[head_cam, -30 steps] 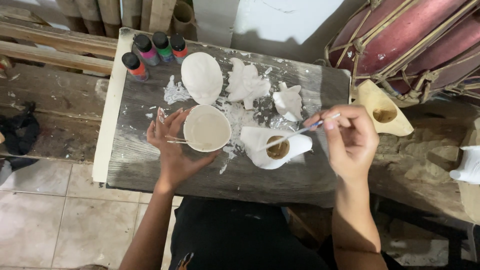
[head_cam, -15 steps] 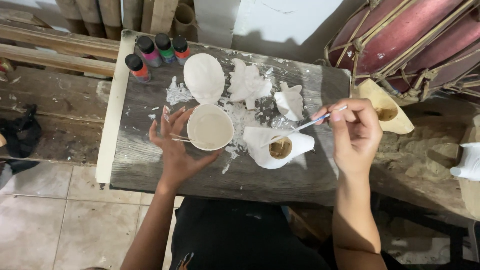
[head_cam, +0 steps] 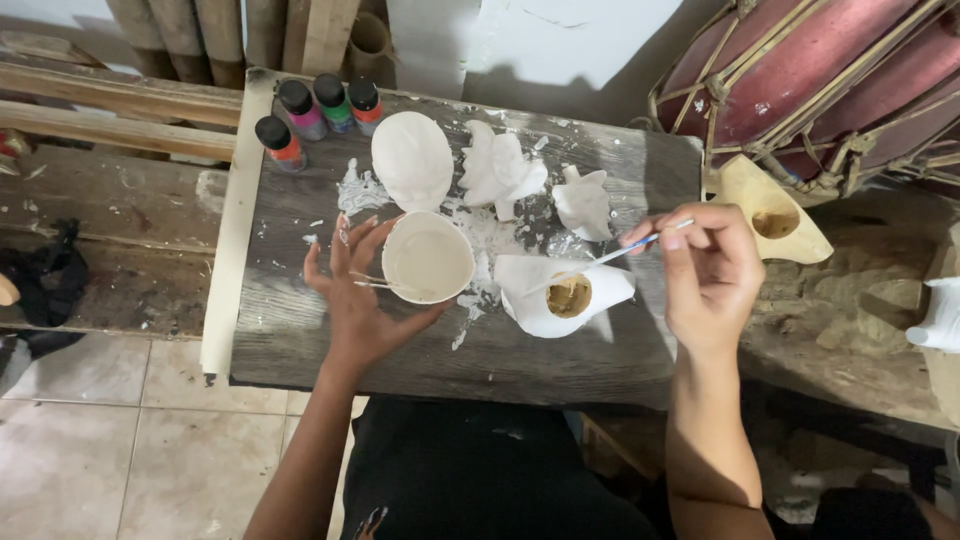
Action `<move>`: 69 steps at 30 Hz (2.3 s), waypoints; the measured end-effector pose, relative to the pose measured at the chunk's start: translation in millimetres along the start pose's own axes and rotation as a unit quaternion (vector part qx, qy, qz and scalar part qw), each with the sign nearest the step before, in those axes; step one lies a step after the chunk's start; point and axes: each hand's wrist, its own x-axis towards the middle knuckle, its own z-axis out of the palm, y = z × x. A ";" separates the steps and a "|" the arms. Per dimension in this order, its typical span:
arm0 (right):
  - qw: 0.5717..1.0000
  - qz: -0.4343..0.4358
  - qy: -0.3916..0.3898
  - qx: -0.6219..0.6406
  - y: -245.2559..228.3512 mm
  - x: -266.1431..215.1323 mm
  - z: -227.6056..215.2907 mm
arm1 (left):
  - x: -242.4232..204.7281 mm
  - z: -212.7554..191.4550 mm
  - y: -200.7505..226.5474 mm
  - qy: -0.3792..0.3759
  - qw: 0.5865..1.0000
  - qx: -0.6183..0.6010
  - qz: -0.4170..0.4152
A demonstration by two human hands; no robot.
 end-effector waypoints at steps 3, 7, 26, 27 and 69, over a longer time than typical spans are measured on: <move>1.000 -0.018 0.001 -0.015 -3.6 3.0 6.4 | 2.3 -5.1 5.0 -0.011 1.000 0.000 0.003; 0.999 -0.036 0.013 -0.020 1.2 8.0 8.5 | 1.2 -2.9 0.2 -0.011 1.000 -0.014 0.002; 0.995 -0.061 0.042 -0.060 -9.6 9.4 25.8 | -1.2 2.0 -23.3 -0.013 0.997 -0.053 0.059; 0.994 -0.074 0.045 -0.069 -9.0 9.7 24.9 | -0.6 2.2 -23.5 -0.015 0.996 -0.055 0.062; 0.973 -0.160 0.040 -0.160 -56.0 -24.2 46.9 | 8.0 -2.0 -45.0 -0.081 0.994 0.003 0.076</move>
